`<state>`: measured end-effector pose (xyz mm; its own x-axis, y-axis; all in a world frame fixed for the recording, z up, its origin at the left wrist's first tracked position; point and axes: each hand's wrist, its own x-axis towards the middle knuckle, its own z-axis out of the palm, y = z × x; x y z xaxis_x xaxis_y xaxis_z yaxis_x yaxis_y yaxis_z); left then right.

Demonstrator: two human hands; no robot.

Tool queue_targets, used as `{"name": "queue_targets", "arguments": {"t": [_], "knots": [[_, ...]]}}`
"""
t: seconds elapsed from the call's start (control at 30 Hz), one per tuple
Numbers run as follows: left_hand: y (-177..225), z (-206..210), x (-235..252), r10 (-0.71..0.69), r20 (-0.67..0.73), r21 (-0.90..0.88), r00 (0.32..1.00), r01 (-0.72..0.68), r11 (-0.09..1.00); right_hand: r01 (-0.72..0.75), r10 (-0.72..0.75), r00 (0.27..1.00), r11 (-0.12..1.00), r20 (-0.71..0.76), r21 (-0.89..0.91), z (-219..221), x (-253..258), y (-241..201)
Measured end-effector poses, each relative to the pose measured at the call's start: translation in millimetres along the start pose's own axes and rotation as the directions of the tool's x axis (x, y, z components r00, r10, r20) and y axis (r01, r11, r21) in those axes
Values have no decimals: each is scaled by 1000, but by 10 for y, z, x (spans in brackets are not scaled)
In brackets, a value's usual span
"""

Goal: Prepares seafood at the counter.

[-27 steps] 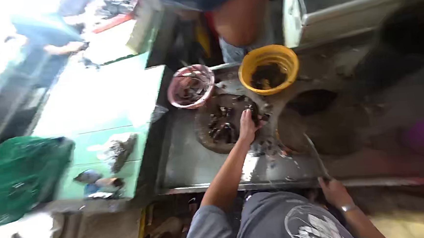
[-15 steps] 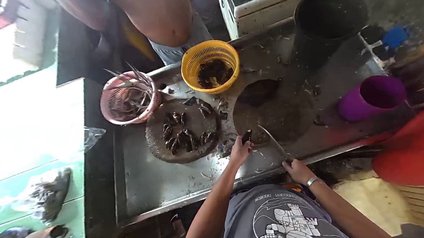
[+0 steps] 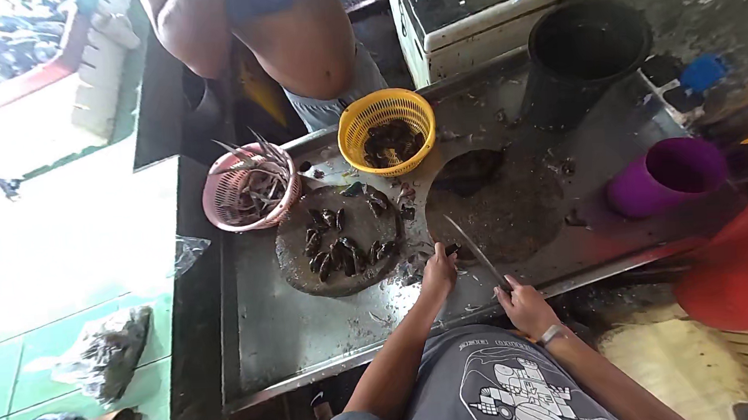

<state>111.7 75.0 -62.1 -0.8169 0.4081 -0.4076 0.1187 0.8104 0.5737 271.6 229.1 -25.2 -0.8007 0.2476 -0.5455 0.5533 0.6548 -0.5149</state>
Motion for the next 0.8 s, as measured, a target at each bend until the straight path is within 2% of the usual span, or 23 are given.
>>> {"name": "queue_targets", "arguments": {"t": [0.07, 0.1, 0.23, 0.3, 0.37, 0.47, 0.57, 0.7, 0.8], "knots": [[-17, 31, -24, 14, 0, 27, 1000, -14, 1000, -102, 110, 988, 992, 107, -78, 51, 93, -22], [-31, 59, -25, 16, 0, 37, 1000, -16, 999, -127, 138, 984, 987, 115, -103, 46, 101, -25], [-71, 122, -30, -31, 5, 36, 1000, 31, 999, -62, 62, 998, 993, 2, -99, 66, 8, -57], [-42, 142, -82, -55, 6, 58, 998, 55, 997, -87, 91, 993, 994, 75, -61, 72, 65, -39], [14, 90, -140, -77, 8, 58, 997, 77, 995, -104, 108, 991, 993, 80, -52, -1, 37, -74], [29, 20, -135, -94, 6, 14, 996, 94, 995, -39, 35, 999, 995, -38, -89, -33, -37, -128], [-10, 58, -153, -73, 20, 5, 997, 72, 997, -89, 98, 993, 988, 63, -127, 55, 94, -46], [-36, 41, -137, -82, 21, -31, 996, 83, 996, -65, 67, 998, 986, 10, -156, 67, 46, -111], [-45, 75, -145, -75, 28, -8, 997, 76, 997, -128, 135, 990, 980, 38, -156, 136, 117, -80]]}}
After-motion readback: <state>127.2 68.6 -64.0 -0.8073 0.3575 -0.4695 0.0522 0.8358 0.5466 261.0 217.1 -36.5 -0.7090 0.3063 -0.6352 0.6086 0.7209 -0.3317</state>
